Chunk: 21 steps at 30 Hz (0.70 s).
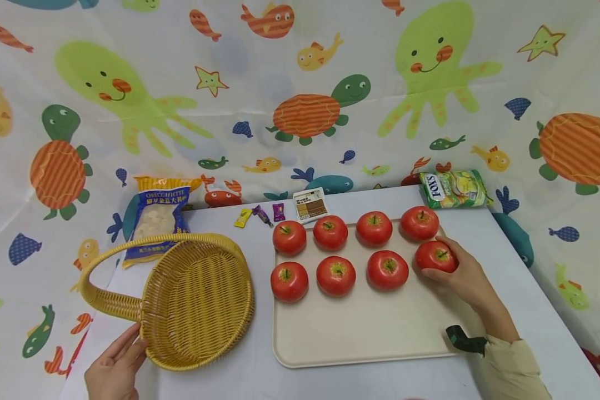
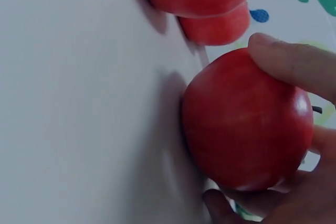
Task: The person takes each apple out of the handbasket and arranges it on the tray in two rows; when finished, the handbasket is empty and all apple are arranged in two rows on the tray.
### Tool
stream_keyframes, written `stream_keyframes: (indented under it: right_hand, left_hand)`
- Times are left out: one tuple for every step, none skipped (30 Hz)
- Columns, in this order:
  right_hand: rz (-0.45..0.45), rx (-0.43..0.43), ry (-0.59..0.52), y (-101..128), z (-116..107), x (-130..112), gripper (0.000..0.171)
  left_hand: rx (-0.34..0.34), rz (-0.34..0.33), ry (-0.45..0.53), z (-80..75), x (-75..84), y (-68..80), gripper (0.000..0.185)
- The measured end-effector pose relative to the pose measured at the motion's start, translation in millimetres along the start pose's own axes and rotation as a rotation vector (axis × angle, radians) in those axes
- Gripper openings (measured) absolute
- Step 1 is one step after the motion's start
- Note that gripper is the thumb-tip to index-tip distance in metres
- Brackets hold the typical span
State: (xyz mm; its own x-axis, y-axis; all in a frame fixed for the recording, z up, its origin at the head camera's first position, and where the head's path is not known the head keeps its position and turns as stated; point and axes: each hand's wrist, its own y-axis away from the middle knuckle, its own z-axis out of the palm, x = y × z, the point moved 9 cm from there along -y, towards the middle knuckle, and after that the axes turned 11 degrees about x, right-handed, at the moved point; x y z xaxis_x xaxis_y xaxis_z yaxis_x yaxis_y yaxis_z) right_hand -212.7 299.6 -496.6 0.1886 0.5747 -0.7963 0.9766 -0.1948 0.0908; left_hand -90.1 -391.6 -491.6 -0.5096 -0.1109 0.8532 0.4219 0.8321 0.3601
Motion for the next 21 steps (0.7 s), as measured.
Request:
stream_keyframes:
  right_hand:
    - [0.004,-0.009,-0.005,0,0,1,0.099]
    - [0.008,-0.016,-0.009,0,1,3,0.099]
    - [0.010,-0.024,-0.015,0,1,4,0.098]
    - [0.012,-0.030,-0.022,0,2,4,0.098]
    - [0.014,-0.034,-0.027,0,2,5,0.097]
    - [0.015,-0.039,-0.036,0,3,6,0.097]
    - [0.016,-0.043,-0.045,0,3,7,0.097]
    - [0.020,-0.045,-0.052,0,4,8,0.097]
    - [0.023,-0.047,-0.059,-1,4,8,0.097]
    - [0.027,-0.051,-0.064,-1,4,9,0.098]
    - [0.032,-0.058,-0.065,-1,4,10,0.099]
    - [0.037,-0.065,-0.057,0,4,11,0.101]
    - [0.039,-0.072,-0.041,0,4,11,0.103]
    - [0.039,-0.079,-0.022,1,3,10,0.104]
    - [0.031,-0.081,0.006,1,1,8,0.105]
    - [0.021,-0.081,0.041,2,-2,6,0.105]
    - [0.014,-0.078,0.076,2,-7,3,0.105]
    - [-0.003,-0.069,0.110,2,-13,-3,0.104]
    - [-0.022,-0.053,0.139,0,-21,-8,0.102]
    - [-0.039,-0.032,0.166,-2,-30,-15,0.100]
    - [-0.068,0.000,0.191,-6,-41,-23,0.097]
  left_hand:
    - [0.003,-0.003,-0.002,0.2,-0.2,-0.2,0.051]
    - [0.006,-0.004,-0.002,0.3,-0.3,-0.1,0.050]
    - [0.009,-0.006,-0.004,0.3,-0.5,0.0,0.049]
    - [0.012,-0.007,-0.009,0.4,-0.5,0.3,0.048]
    - [0.018,-0.016,-0.004,0.2,-1.1,0.6,0.048]
    - [0.018,-0.011,-0.013,0.6,-0.6,1.0,0.048]
    - [0.023,-0.018,-0.011,0.7,-1.0,1.4,0.049]
    - [0.024,-0.015,-0.014,1.2,-0.6,1.7,0.050]
    - [0.027,-0.012,-0.018,1.8,-0.2,1.9,0.050]
    - [0.030,-0.010,-0.019,2.3,0.1,2.0,0.050]
    - [0.033,-0.008,-0.022,2.6,0.4,2.4,0.050]
    - [0.033,0.009,-0.041,3.1,1.6,3.3,0.050]
    - [0.032,0.020,-0.059,3.4,2.5,4.5,0.050]
    - [0.026,0.047,-0.096,4.1,4.8,7.0,0.049]
    - [0.022,0.080,-0.151,4.3,7.8,11.1,0.047]
    - [0.021,0.124,-0.230,3.3,12.1,16.6,0.046]
    - [0.032,0.175,-0.317,1.8,18.0,24.5,0.045]
    - [0.049,0.230,-0.394,-0.8,25.3,33.7,0.044]
    - [0.072,0.274,-0.459,-4.0,33.8,44.8,0.045]
    - [0.098,0.310,-0.508,-7.1,43.8,58.0,0.046]
    - [0.123,0.352,-0.534,-10.0,55.7,72.5,0.046]
